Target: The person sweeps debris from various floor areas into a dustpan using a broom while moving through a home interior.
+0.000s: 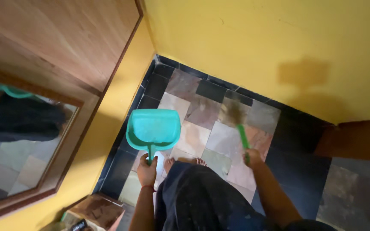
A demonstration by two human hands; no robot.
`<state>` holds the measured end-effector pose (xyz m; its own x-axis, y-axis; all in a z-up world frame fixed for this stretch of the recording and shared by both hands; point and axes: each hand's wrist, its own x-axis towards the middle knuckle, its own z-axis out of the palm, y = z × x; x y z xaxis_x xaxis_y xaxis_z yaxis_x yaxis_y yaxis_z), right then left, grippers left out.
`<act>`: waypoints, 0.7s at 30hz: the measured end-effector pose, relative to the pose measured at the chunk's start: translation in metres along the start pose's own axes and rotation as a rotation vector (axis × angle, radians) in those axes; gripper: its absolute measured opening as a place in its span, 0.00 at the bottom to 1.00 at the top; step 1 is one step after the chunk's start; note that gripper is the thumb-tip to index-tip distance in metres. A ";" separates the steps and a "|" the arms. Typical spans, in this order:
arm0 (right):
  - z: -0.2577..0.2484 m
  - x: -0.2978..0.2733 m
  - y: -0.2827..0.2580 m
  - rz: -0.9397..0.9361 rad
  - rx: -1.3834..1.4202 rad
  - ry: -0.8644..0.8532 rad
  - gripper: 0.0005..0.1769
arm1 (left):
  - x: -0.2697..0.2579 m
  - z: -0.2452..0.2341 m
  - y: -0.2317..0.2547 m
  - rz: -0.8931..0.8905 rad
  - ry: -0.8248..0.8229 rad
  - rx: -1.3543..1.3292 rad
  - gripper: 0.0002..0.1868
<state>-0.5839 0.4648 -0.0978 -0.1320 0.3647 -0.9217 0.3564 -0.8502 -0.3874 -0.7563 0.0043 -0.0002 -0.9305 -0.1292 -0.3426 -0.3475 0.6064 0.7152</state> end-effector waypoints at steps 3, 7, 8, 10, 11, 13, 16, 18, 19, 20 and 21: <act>-0.002 -0.031 -0.010 -0.106 -0.026 0.125 0.08 | 0.024 -0.007 0.000 0.022 -0.012 -0.002 0.28; 0.052 -0.083 -0.004 -0.237 -0.146 0.102 0.16 | 0.061 -0.023 0.009 0.077 -0.048 0.072 0.28; 0.073 -0.090 -0.001 -0.269 -0.205 0.060 0.18 | 0.074 -0.025 0.016 0.066 -0.067 0.076 0.29; 0.115 -0.096 0.024 -0.319 -0.351 -0.029 0.22 | 0.095 -0.034 0.018 0.084 -0.094 0.094 0.30; 0.150 -0.093 0.037 -0.346 -0.419 -0.080 0.24 | 0.111 -0.040 0.021 0.101 -0.110 0.111 0.31; 0.227 -0.080 0.055 -0.413 -0.560 -0.150 0.29 | 0.134 -0.051 0.023 0.145 -0.102 0.148 0.31; 0.341 -0.067 0.069 -0.488 -0.805 -0.099 0.20 | 0.165 -0.063 0.018 0.169 -0.108 0.182 0.30; 0.398 -0.053 0.069 -0.947 -1.242 0.014 0.25 | 0.184 -0.068 0.011 0.158 -0.120 0.186 0.30; 0.421 -0.046 0.067 -0.946 -1.238 0.013 0.25 | 0.192 -0.071 0.008 0.188 -0.105 0.178 0.31; 0.436 -0.038 0.065 -0.868 -1.228 0.001 0.23 | 0.199 -0.073 0.005 0.218 -0.089 0.170 0.32; 0.443 -0.030 0.062 -0.780 -1.204 -0.022 0.21 | 0.204 -0.075 0.003 0.218 -0.088 0.175 0.32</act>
<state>-0.9676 0.2325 -0.1021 -0.6654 0.5643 -0.4887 0.7379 0.3980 -0.5451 -0.9563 -0.0789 -0.0226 -0.9650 0.0830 -0.2490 -0.1078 0.7395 0.6645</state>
